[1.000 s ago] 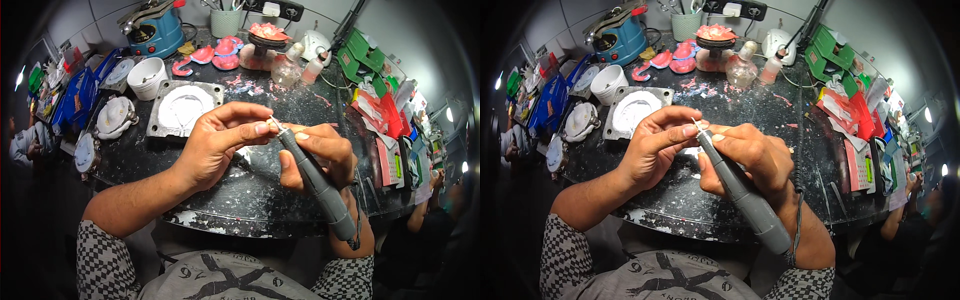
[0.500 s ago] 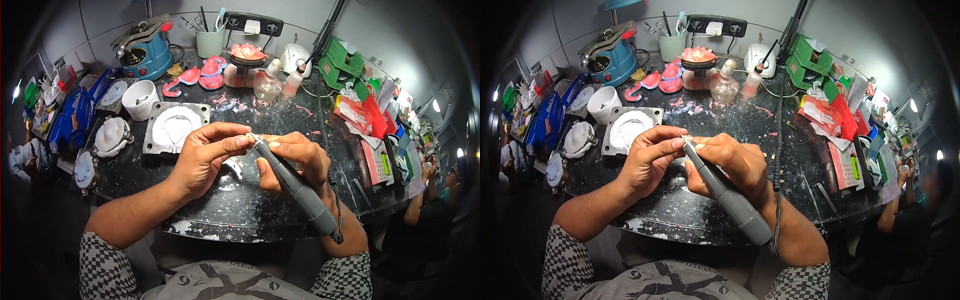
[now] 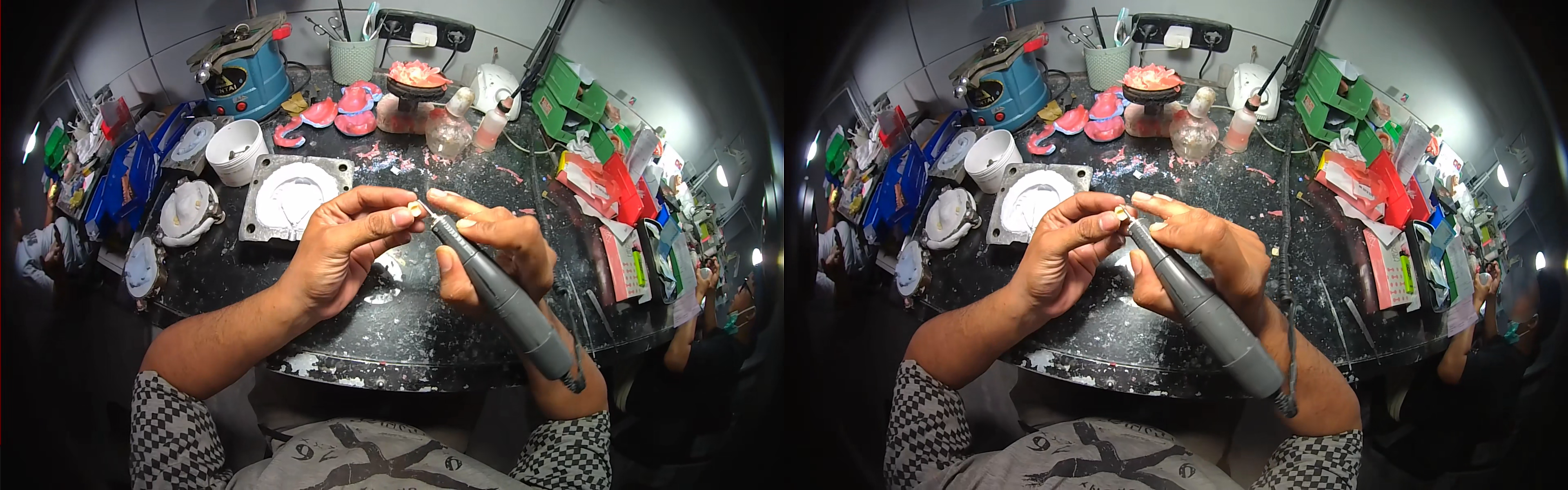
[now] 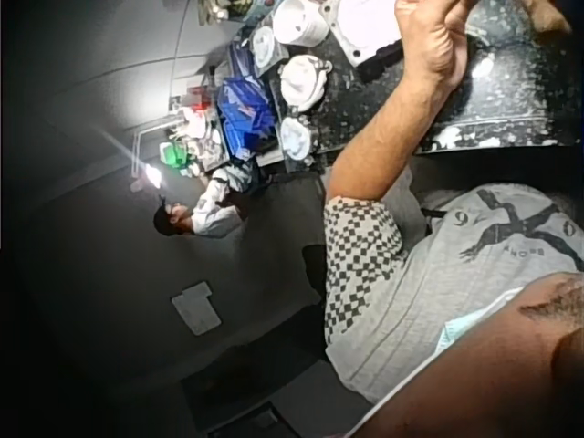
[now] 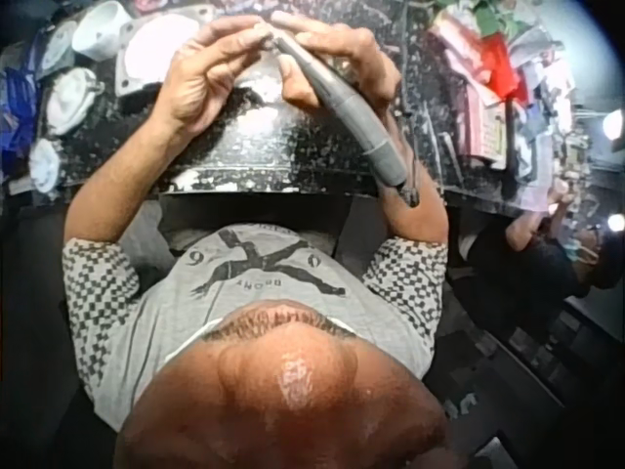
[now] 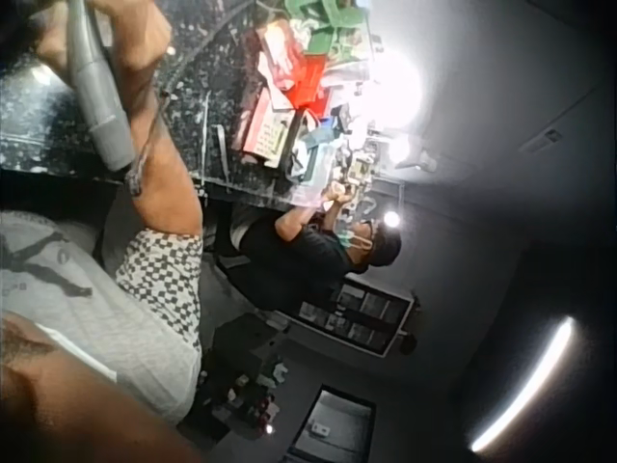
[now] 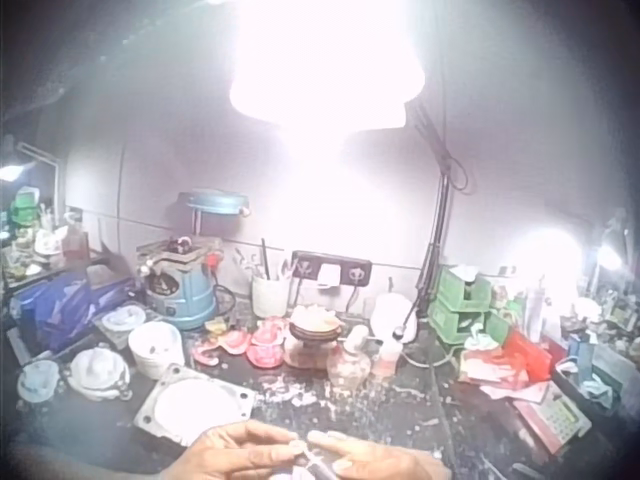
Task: The person uses a rotary tool to polish small dental components by hand, and uses a probe to scrape the interior of a metal mold. They also sort dental pieces within a plastic container by hand.
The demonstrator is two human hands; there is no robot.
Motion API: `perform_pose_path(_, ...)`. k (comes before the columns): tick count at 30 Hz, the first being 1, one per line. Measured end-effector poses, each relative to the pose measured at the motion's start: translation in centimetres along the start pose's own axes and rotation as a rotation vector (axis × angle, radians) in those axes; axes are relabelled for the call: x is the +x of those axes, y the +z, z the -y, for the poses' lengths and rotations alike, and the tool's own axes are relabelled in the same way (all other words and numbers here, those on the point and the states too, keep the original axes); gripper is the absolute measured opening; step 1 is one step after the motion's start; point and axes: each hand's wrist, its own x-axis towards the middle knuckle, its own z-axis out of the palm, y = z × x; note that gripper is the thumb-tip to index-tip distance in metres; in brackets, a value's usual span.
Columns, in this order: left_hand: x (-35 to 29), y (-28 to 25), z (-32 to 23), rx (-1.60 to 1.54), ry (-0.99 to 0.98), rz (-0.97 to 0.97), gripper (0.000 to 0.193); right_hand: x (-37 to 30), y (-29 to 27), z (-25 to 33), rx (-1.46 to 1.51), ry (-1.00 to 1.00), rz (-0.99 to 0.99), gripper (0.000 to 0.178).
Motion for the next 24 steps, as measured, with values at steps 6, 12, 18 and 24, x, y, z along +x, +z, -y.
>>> perform_pose_path(6, 0.25, -0.29, 0.24, -0.091, -0.029, -0.022, 0.019, -0.65, 0.45, 0.31, 0.111, 0.132, -0.03, 0.032)
perform_pose_path(12, 0.19, -0.55, 0.37, -0.117, -0.028, 0.001, 0.019, -0.79, 0.66, 0.36, 0.095, 0.156, -0.044, 0.033)
perform_pose_path(18, 0.09, -0.61, 0.47, -0.116, -0.019, 0.011, 0.018, -0.76, 0.82, 0.17, 0.075, 0.135, -0.047, 0.034)
perform_pose_path(24, 0.11, -0.7, 0.48, -0.119, -0.01, 0.024, 0.018, -0.92, 0.94, 0.16, 0.082, 0.149, -0.052, 0.033)
